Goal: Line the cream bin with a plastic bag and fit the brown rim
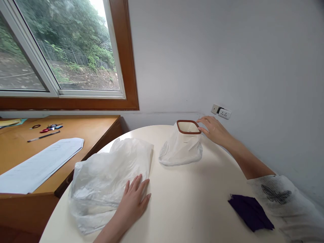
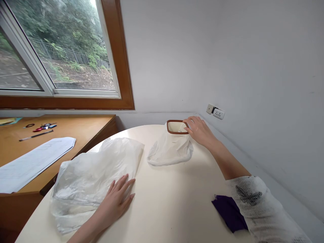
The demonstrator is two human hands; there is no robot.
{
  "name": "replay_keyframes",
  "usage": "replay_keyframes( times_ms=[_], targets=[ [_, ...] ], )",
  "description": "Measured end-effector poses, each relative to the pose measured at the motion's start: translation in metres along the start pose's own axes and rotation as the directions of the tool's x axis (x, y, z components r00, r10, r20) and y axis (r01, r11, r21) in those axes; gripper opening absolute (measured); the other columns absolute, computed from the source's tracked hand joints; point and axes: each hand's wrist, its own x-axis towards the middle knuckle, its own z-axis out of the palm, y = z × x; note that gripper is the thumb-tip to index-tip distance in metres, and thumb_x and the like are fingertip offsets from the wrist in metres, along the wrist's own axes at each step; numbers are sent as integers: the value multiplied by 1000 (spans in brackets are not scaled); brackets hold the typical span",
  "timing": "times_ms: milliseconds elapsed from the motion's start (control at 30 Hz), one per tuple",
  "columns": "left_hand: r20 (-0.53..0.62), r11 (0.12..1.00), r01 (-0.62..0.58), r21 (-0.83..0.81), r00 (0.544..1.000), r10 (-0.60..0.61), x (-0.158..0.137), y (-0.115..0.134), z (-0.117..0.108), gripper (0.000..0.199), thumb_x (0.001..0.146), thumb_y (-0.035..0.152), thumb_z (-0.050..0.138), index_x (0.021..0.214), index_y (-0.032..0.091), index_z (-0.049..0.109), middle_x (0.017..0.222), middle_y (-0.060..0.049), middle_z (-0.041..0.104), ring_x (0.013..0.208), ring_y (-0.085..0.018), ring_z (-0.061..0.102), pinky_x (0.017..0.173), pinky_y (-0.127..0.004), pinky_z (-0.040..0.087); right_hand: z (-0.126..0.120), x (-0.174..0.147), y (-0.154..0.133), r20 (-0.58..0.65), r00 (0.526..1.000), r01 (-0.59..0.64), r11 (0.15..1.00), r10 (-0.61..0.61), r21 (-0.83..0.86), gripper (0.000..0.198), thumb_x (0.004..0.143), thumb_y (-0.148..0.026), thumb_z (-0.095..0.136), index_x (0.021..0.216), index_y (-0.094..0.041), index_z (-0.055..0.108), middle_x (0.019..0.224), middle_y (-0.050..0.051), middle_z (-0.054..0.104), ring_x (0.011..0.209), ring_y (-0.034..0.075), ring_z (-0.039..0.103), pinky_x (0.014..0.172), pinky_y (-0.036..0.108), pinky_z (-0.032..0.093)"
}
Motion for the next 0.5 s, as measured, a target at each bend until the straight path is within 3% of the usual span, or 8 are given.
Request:
replay_keyframes(
  times_ms=[200,367,500],
  targets=[
    [-50,1000,-28,0,998,28,1,-2,4,41,87,38,36,125,25,44,138,-10,37,130,-28,27,104,-54,21,2,-1,-4,78,995,-72,997,69,36,34,87,-35,39,119,-27,46,117,9,49,110,26,42,87,44,38],
    [-8,997,72,25,997,-72,5,-1,-6,43,86,39,36,126,22,43,138,-13,36,130,-28,27,105,-53,18,30,-7,-5,357,915,-241,964,188,111,39,84,-38,42,120,-25,47,131,10,39,124,29,31,93,45,35],
    [-16,994,111,5,994,-111,5,-7,-9,42,88,38,34,125,22,43,139,-13,35,131,-27,26,105,-52,18,64,-6,-8,291,936,-273,932,200,237,33,83,-39,44,103,-17,58,122,12,47,122,28,32,99,42,30]
  ],
)
